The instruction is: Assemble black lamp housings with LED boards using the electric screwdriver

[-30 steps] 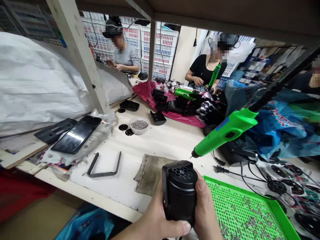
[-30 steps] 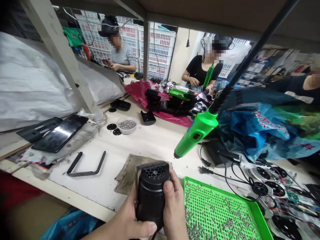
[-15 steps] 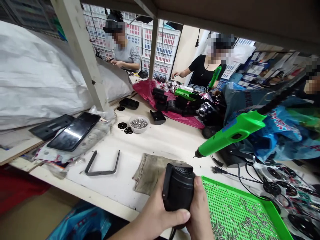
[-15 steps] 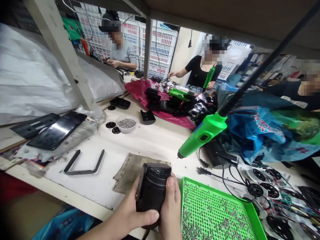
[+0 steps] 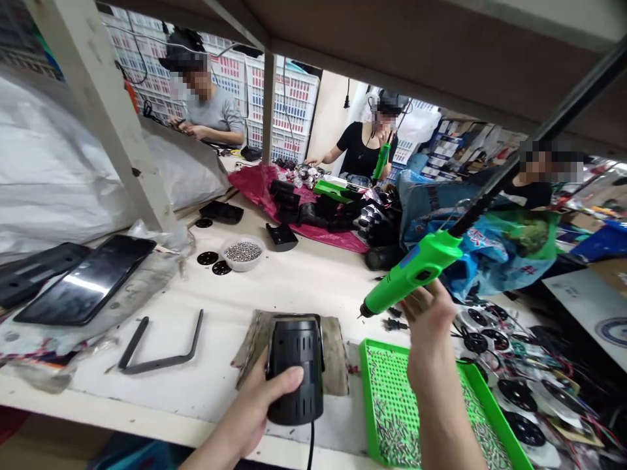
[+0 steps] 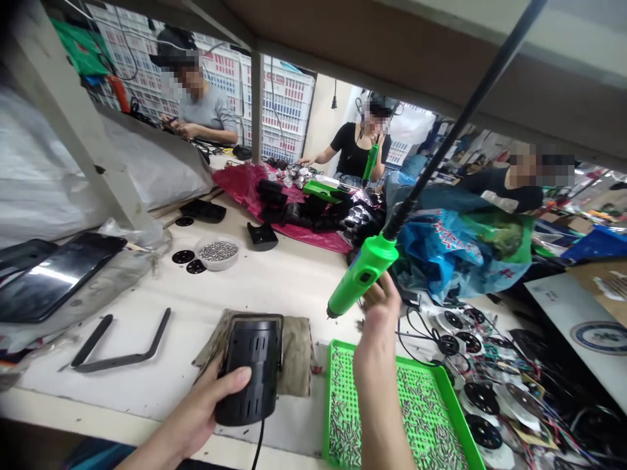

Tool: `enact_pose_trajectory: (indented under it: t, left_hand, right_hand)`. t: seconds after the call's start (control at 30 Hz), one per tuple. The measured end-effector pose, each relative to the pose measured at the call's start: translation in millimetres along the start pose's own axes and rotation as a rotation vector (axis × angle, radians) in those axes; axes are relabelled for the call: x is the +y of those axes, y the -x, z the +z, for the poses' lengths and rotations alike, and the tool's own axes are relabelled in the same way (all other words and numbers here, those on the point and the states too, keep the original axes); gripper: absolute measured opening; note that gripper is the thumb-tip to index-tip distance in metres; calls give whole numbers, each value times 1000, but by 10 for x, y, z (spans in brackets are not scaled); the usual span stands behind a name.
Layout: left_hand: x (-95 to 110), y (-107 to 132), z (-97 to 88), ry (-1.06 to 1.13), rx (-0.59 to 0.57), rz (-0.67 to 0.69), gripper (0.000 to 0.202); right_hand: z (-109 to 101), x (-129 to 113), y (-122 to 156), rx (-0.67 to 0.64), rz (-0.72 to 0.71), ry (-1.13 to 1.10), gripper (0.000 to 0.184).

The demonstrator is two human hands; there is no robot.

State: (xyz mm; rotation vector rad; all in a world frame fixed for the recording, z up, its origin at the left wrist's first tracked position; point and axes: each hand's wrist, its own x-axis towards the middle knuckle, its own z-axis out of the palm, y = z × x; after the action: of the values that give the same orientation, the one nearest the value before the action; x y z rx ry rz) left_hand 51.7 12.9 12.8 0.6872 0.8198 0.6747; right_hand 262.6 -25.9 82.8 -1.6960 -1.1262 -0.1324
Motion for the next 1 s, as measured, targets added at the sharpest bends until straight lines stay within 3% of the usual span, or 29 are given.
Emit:
enact_pose_trajectory:
  t: [0.1,0.2,0.33,0.43,0.5,0.67,0.8,1.0]
  left_hand:
    - [-24,-40,-48,27,-14,-18,64]
    - [-61,-51,-92,58,-40,-13,65]
    - [-63,-35,-123,109,-50,-23,67]
    - [-45,-20,-115,114,-77,-27,66]
    - [-40,-13,-95,98,-78,-19,63]
    - [-44,-8,-4,40,3,-7,63]
    - [-29,6,59,16,4,7,62]
    - [-14,47,86,-10,-4,65,57]
  right_hand:
    - [146,-127,-269,-111,281,-455,88]
    - [237,-293,-269,-126,362,-626,81]
    - [171,-330,14,-163,238,-666,76]
    - [132,-335,206,-54,147,-647,57]
    - [132,-414,264,33,128,-745,46]
    - [178,-725,256,176,60,-1035,53]
    - [296,-763,273,147,38,-1074,49]
    - [457,-551,329,87,8,-1144,41]
